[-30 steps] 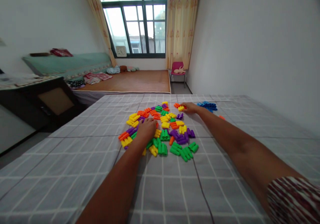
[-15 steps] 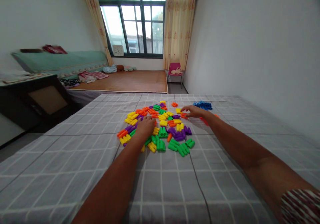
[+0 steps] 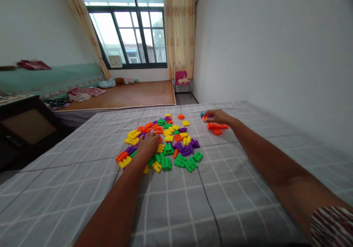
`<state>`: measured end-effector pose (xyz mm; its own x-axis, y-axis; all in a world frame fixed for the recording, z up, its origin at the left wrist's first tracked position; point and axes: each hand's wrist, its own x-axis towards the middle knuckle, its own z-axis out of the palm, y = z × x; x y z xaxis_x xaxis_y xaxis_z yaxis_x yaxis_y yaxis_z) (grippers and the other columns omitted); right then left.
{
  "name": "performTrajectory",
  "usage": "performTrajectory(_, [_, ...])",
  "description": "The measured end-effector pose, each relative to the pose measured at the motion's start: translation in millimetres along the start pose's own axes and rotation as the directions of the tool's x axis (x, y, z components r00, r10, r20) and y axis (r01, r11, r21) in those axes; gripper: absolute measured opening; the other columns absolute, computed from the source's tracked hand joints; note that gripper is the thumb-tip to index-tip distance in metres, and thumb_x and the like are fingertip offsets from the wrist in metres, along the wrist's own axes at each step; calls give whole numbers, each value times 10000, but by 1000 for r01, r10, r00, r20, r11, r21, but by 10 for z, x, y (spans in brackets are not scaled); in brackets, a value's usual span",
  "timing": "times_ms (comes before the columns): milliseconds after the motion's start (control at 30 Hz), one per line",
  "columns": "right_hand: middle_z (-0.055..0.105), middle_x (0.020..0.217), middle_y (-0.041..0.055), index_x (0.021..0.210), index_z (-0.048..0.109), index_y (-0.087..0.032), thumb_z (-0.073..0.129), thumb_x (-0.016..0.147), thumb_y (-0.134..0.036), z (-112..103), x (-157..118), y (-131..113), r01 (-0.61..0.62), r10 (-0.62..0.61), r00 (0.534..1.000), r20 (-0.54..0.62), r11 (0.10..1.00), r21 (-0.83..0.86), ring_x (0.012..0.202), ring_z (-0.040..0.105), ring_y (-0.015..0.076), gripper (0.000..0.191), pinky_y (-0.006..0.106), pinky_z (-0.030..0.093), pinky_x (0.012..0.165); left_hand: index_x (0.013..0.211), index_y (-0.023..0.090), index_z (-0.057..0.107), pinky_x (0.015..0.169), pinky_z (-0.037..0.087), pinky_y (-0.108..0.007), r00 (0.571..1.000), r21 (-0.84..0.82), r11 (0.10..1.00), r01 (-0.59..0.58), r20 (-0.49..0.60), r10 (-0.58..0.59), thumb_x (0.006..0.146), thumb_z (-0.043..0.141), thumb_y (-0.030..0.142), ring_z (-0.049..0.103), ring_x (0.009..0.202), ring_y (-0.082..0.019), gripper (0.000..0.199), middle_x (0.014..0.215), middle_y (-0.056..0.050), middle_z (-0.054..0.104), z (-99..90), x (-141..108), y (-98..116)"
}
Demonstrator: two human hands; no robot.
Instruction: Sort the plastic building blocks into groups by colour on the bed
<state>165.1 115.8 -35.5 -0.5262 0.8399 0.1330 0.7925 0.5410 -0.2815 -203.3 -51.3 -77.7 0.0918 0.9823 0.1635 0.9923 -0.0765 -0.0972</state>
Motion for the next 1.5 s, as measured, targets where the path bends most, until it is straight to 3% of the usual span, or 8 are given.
performTrajectory(100, [732, 1005, 53, 1036, 706, -200, 670, 768, -429, -255, -94, 397, -112, 112, 994, -9, 992, -56, 891, 671, 202, 354, 270, 487, 749, 1129, 240, 619, 950, 384, -465, 1000, 3, 1000, 14, 3, -14, 934, 381, 248, 544, 1141, -280, 307, 1276, -115, 583, 0, 9, -1])
performTrajectory(200, [733, 1006, 56, 1013, 718, -196, 702, 724, -411, -271, -195, 623, -109, 116, 991, 59, 987, -118, 901, 670, 214, 361, 279, 487, 758, 1132, 246, 622, 951, 381, -471, 1000, 2, 1000, 17, 10, -17, 933, 375, 243, 550, 1137, -278, 317, 1258, -111, 593, 9, 22, -5])
performTrajectory(500, [730, 1050, 39, 1054, 717, -232, 708, 708, -401, 103, -206, 666, -108, 116, 990, 84, 990, -93, 916, 675, 215, 385, 285, 498, 783, 1147, 243, 605, 940, 388, -456, 1000, 29, 999, 14, 5, -14, 934, 376, 245, 545, 1151, -277, 313, 1280, -99, 589, 9, 16, -3])
performTrajectory(800, [717, 1088, 79, 1177, 678, -214, 622, 789, -464, -65, -323, 991, -204, 203, 979, -22, 975, -86, 937, 676, 240, 465, 329, 512, 826, 1164, 244, 602, 967, 367, -459, 1000, 18, 1000, 8, 8, -8, 936, 377, 246, 533, 1168, -274, 320, 1290, -109, 582, 21, 17, -11])
performTrajectory(933, [697, 1154, 82, 1183, 678, -224, 714, 693, -394, -16, -461, 1188, -203, 209, 976, 64, 976, -83, 975, 669, 256, 520, 345, 520, 842, 1145, 241, 606, 966, 366, -471, 1000, 21, 1000, 6, 7, -6, 931, 374, 227, 538, 1160, -275, 316, 1284, -112, 582, 20, 14, -9])
performTrajectory(1200, [682, 1193, 38, 1210, 652, -243, 670, 706, -283, 225, -454, 1107, -179, 170, 977, 125, 982, 59, 921, 685, 222, 506, 321, 517, 839, 1146, 245, 603, 943, 384, -475, 1000, 31, 999, 8, 11, -8, 932, 389, 249, 537, 1160, -291, 302, 1298, -104, 576, 9, 9, 1])
performTrajectory(1367, [683, 1192, 64, 1200, 663, -245, 729, 660, -339, 57, -400, 1135, -197, 204, 973, 113, 978, -71, 928, 683, 245, 552, 328, 525, 811, 1146, 241, 600, 966, 367, -469, 1000, 8, 1000, 21, 15, -21, 944, 379, 251, 522, 1176, -276, 299, 1302, -113, 566, -5, -16, 25])
performTrajectory(1500, [710, 1120, 71, 1157, 682, -233, 655, 746, -306, -69, -70, 805, -154, 153, 988, -18, 975, -162, 916, 683, 247, 419, 355, 521, 822, 1118, 237, 617, 982, 358, -475, 1000, -21, 1000, 22, 10, -22, 943, 382, 239, 516, 1176, -272, 293, 1279, -111, 578, -22, -24, 34])
